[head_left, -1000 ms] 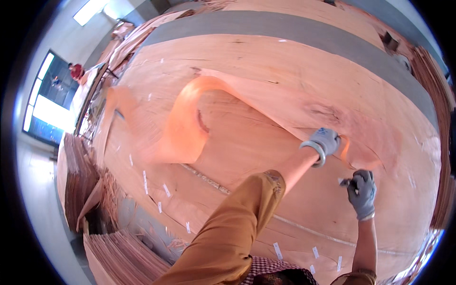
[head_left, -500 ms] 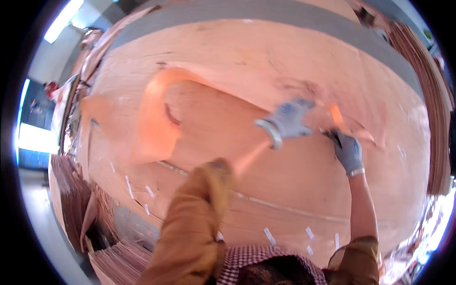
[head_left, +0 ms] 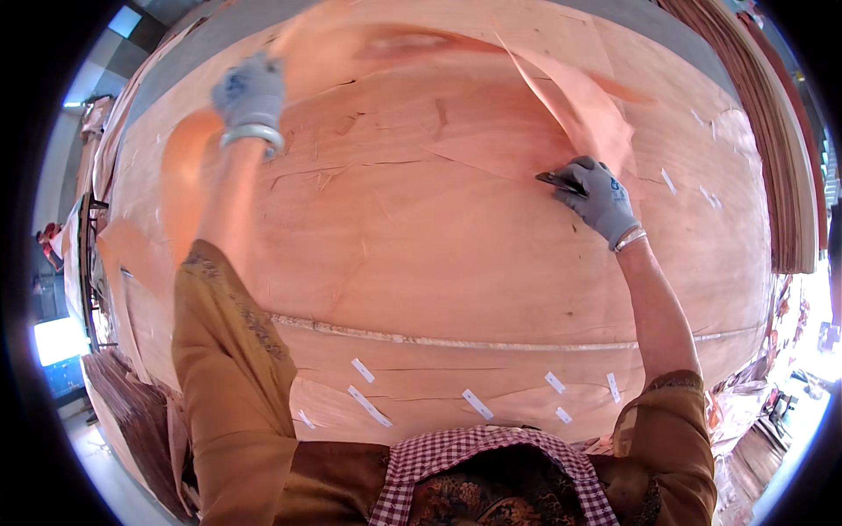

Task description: The person trims and cuts sheets of wood veneer on a large work surface using a utility knife.

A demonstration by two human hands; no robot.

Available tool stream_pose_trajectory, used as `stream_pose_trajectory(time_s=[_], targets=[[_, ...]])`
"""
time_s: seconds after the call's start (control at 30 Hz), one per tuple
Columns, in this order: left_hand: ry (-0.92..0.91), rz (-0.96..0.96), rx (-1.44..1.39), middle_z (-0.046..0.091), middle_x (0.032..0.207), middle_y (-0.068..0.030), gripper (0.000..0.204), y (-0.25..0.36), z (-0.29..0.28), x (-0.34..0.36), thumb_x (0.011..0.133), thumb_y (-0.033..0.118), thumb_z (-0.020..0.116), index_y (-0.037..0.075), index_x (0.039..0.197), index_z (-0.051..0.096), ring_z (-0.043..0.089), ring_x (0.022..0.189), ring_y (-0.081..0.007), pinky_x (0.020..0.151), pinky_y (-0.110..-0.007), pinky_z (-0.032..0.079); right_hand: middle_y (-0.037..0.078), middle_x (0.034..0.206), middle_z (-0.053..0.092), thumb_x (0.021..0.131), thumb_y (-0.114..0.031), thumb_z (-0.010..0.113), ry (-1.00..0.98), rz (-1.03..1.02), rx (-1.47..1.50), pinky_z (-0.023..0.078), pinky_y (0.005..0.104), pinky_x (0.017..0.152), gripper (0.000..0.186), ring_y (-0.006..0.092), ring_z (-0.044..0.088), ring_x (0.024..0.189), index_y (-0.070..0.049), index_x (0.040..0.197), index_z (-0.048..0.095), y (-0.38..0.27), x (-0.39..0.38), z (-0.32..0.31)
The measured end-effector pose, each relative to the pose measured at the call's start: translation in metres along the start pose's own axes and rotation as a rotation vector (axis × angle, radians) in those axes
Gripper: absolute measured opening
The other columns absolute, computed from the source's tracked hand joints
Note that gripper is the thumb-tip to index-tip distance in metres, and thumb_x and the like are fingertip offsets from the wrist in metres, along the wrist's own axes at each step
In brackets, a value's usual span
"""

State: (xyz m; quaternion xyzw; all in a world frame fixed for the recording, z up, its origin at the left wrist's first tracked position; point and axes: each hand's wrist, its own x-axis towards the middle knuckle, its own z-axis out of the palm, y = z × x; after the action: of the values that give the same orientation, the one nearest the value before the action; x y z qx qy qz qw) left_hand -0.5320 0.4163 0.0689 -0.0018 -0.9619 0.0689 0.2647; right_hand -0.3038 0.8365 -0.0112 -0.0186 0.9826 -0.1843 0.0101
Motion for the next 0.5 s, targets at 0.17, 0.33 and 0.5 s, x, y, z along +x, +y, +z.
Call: stream_pose_trajectory(time_s=[0.17,0.33,0.5], targets=[[0.688,0.129,0.245,0.065,0.116,-0.0097,0.033,-0.026,-0.008,-0.004,0.092,0.032,0.050,0.009,0.113,0.062,0.062,0.099,-0.0265,0.083,-0.040,0.049,0.004,0.104,0.059,0.078,-0.026,0.074,-0.002,0.052,0.075,0.048,0.0393,0.083,0.028,0.0270,0.056,0.100,-0.015,0.103,0.067,-0.004,0.007,-0.001],[-0.012,0.762,-0.563,0.063,0.117,-0.0090,0.036,0.078,-0.016,-0.141,0.085,0.023,0.062,0.009,0.118,0.061,0.059,0.104,-0.0269,0.090,-0.041,0.045,0.004,0.103,0.059,0.080,-0.025,0.071,0.003,0.001,0.021,0.049,0.0399,0.081,0.024,0.0272,0.056,0.099,-0.013,0.099,0.064,0.004,0.011,0.006],[-0.293,0.379,-0.698,0.053,0.132,-0.0125,0.048,0.147,-0.008,-0.190,0.084,0.030,0.067,0.011,0.127,0.057,0.050,0.118,-0.0317,0.100,-0.043,0.039,0.004,0.103,0.058,0.082,-0.025,0.070,0.036,-0.057,-0.035,0.049,0.0405,0.080,0.022,0.0274,0.057,0.100,-0.013,0.099,0.063,0.019,0.012,0.013]])
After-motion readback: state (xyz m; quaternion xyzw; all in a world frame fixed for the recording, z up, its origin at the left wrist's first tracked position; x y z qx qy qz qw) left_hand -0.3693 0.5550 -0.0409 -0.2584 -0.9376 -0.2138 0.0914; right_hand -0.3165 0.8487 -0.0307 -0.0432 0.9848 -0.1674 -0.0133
